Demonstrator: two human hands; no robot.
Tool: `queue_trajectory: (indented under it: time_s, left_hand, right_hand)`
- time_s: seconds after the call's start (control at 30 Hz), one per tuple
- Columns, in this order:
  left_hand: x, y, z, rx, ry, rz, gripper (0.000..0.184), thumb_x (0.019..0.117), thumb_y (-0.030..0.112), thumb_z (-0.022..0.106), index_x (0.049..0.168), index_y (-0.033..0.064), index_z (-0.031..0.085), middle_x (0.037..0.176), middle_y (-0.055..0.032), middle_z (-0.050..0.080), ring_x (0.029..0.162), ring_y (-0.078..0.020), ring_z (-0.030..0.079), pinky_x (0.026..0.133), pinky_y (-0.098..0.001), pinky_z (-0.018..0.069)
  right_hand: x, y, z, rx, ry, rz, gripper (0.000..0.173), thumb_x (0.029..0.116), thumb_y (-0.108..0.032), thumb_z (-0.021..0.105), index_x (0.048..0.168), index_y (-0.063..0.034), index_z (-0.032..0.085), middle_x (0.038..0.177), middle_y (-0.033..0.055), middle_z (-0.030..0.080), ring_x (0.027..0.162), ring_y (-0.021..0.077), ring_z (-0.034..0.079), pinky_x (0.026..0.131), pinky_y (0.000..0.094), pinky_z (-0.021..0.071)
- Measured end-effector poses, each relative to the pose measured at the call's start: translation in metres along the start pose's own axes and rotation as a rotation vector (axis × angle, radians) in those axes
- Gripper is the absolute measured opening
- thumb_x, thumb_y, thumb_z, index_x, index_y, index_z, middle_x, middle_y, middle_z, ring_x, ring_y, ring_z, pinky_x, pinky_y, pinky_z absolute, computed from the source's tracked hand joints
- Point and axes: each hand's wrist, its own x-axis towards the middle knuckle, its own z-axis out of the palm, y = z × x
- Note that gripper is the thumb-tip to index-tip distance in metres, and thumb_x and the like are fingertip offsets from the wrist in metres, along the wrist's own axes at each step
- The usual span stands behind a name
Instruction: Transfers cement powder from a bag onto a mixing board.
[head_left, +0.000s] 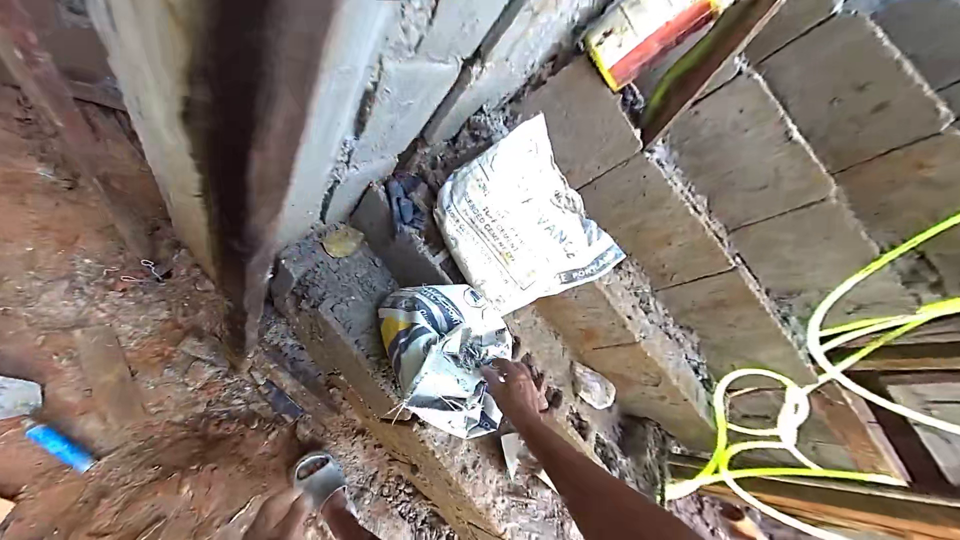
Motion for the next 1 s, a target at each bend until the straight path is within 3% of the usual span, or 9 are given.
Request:
queue_trajectory:
  time_s: [0.13,0.3,0.4,0.5,0.6,0.7,0.8,0.9,1.0]
  left_hand:
    - [0.043,0.112,0.13,0.215,-0.015,0.199,0.063,0.0947,0.045,0.068,0.139,0.0016,0.059,0.134,-0.0195,0.063,0.12,-0.03,0.065,0.101,-0.0488,0.0547]
    - [0.085,0.165,0.207,0.619,-0.04,0.095,0.086,0.0882,0.057,0.074,0.153,0.0076,0.047,0.145,-0.0211,0.056,0.135,-0.0372,0.053,0.112,-0.0571,0.0426]
    - [0.087,0.167,0.214,0.577,-0.047,0.017,0.064,0.0921,0.04,0.076,0.142,0.0051,0.059,0.129,-0.0199,0.067,0.123,-0.0345,0.063,0.106,-0.057,0.0477]
    - [0.066,0.165,0.21,0.354,0.058,0.101,0.047,0.0898,0.028,0.078,0.128,0.0022,0.067,0.116,-0.0172,0.071,0.112,-0.0287,0.067,0.101,-0.0529,0.0516]
    - [0.042,0.167,0.209,0.11,0.168,0.17,0.036,0.0888,0.021,0.076,0.119,0.002,0.07,0.103,-0.0101,0.075,0.097,-0.0169,0.073,0.09,-0.0412,0.0605]
    - [0.028,0.177,0.208,-0.059,0.286,0.195,0.034,0.089,0.013,0.075,0.119,-0.0016,0.068,0.101,-0.0106,0.074,0.092,-0.015,0.073,0.084,-0.0373,0.0627]
    - [0.019,0.192,0.2,-0.143,0.39,0.185,0.036,0.0898,0.009,0.074,0.123,-0.0036,0.066,0.104,-0.0126,0.073,0.094,-0.0156,0.072,0.084,-0.0356,0.0625]
    - [0.014,0.203,0.184,-0.226,0.442,0.082,0.033,0.095,0.007,0.07,0.125,-0.0047,0.063,0.104,-0.0139,0.072,0.091,-0.0169,0.072,0.08,-0.0364,0.0625]
    - [0.019,0.191,0.171,-0.401,0.465,-0.03,0.03,0.0983,0.009,0.066,0.125,-0.003,0.061,0.102,-0.0132,0.072,0.086,-0.0186,0.073,0.076,-0.0381,0.0637]
  right_hand:
    - [0.026,0.008,0.011,-0.068,-0.215,-0.07,0.048,0.0986,-0.05,0.062,0.116,-0.0066,0.074,0.127,0.0241,0.063,0.122,0.0443,0.058,0.101,0.0643,0.0475]
    - [0.02,0.036,0.0,0.039,-0.415,-0.155,0.049,0.0963,-0.046,0.067,0.116,-0.0018,0.07,0.126,0.0226,0.064,0.121,0.0399,0.06,0.105,0.0604,0.0471]
    - [0.004,0.053,-0.018,0.146,-0.349,-0.151,0.038,0.0989,-0.032,0.066,0.116,0.0016,0.069,0.121,0.0224,0.065,0.115,0.0369,0.064,0.103,0.0552,0.0498]
    - [-0.022,0.064,-0.037,0.283,-0.176,-0.178,0.033,0.0979,-0.026,0.066,0.113,0.0034,0.069,0.116,0.0222,0.067,0.111,0.0363,0.065,0.099,0.055,0.0524]
    - [-0.044,0.083,-0.046,0.416,0.071,-0.247,0.032,0.0941,-0.024,0.069,0.111,0.0032,0.071,0.123,0.0231,0.064,0.112,0.0353,0.064,0.095,0.0533,0.0554]
    - [-0.052,0.091,-0.064,0.543,0.208,-0.204,0.026,0.0912,-0.02,0.07,0.1,0.0046,0.068,0.135,0.0263,0.057,0.119,0.035,0.061,0.094,0.0481,0.0572]
    - [-0.052,0.097,-0.083,0.697,0.253,-0.071,0.029,0.0914,-0.013,0.065,0.11,0.0091,0.064,0.141,0.0279,0.053,0.118,0.0313,0.062,0.092,0.0437,0.0585]
    - [-0.046,0.097,-0.099,0.936,0.26,0.07,0.034,0.0938,-0.01,0.059,0.123,0.0064,0.06,0.119,0.0153,0.066,0.096,0.0187,0.069,0.083,0.0382,0.0611]
    - [-0.037,0.09,-0.106,1.191,0.214,0.154,0.015,0.0931,-0.006,0.054,0.108,-0.0035,0.055,0.091,0.0038,0.064,0.078,0.0131,0.067,0.074,0.0344,0.0616]
